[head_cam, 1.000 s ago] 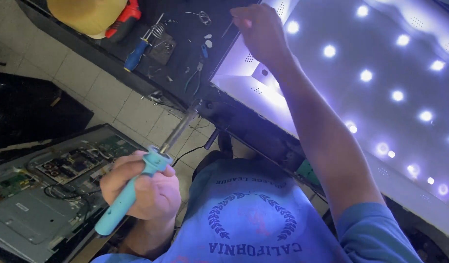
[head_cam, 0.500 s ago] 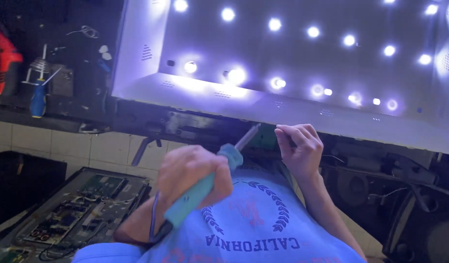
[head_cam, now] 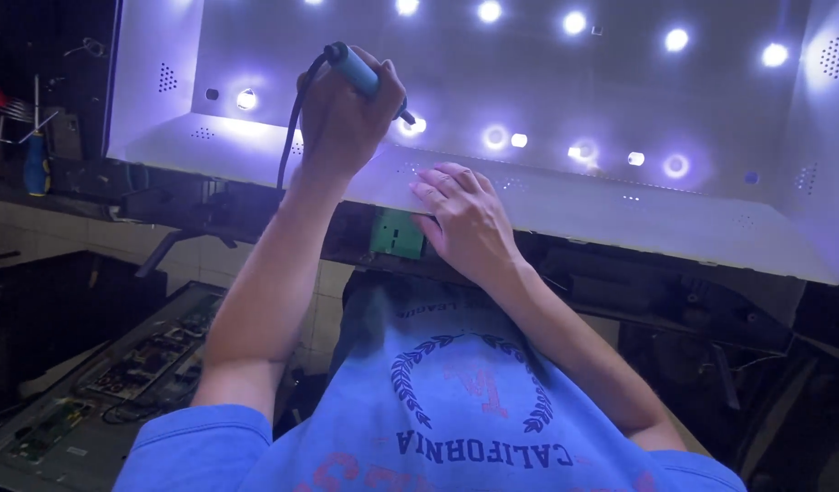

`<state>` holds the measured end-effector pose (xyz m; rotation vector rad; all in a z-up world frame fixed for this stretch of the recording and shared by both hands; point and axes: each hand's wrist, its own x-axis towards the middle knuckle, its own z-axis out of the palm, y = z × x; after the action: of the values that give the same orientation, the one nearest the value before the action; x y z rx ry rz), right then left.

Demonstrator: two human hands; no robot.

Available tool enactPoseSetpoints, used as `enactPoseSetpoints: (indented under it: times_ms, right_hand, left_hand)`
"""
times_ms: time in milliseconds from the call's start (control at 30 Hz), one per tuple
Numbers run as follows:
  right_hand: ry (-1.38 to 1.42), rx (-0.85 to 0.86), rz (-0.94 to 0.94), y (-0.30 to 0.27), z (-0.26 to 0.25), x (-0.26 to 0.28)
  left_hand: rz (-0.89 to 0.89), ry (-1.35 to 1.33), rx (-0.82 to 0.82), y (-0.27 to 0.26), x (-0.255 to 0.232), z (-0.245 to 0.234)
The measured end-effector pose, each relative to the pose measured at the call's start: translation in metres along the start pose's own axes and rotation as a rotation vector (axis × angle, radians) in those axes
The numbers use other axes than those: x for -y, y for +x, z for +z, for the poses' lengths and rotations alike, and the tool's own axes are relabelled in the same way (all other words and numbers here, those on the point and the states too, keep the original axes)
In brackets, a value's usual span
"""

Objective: The person uses a soldering iron to work on a strip of illuminated LEDs attached to a white panel. They hold the panel steady with one hand while applying the soldering iron to specific points along the strip, moving from left to right across the frame.

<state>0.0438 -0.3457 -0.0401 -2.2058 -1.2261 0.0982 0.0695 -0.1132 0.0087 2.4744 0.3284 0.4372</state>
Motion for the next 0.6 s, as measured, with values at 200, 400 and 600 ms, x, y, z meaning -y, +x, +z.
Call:
enactPoseSetpoints:
  times_ms: [200,400,600]
  right_hand:
    - [-0.02,-0.029,0.013,-0.001,0.004,0.001]
    - [-0.009,-0.008,0.047,0.001,0.001,0.007]
    - [-0.023,-0.007,0.069,0.0,-0.003,0.009]
  left_hand:
    - [0.015,0.039,0.025,0.004,0.013,0.017]
    - [0.04,0.029,0.045,0.005,0.03,0.023]
    - [0.02,0.038,0.136,0.012,0.036,0.029]
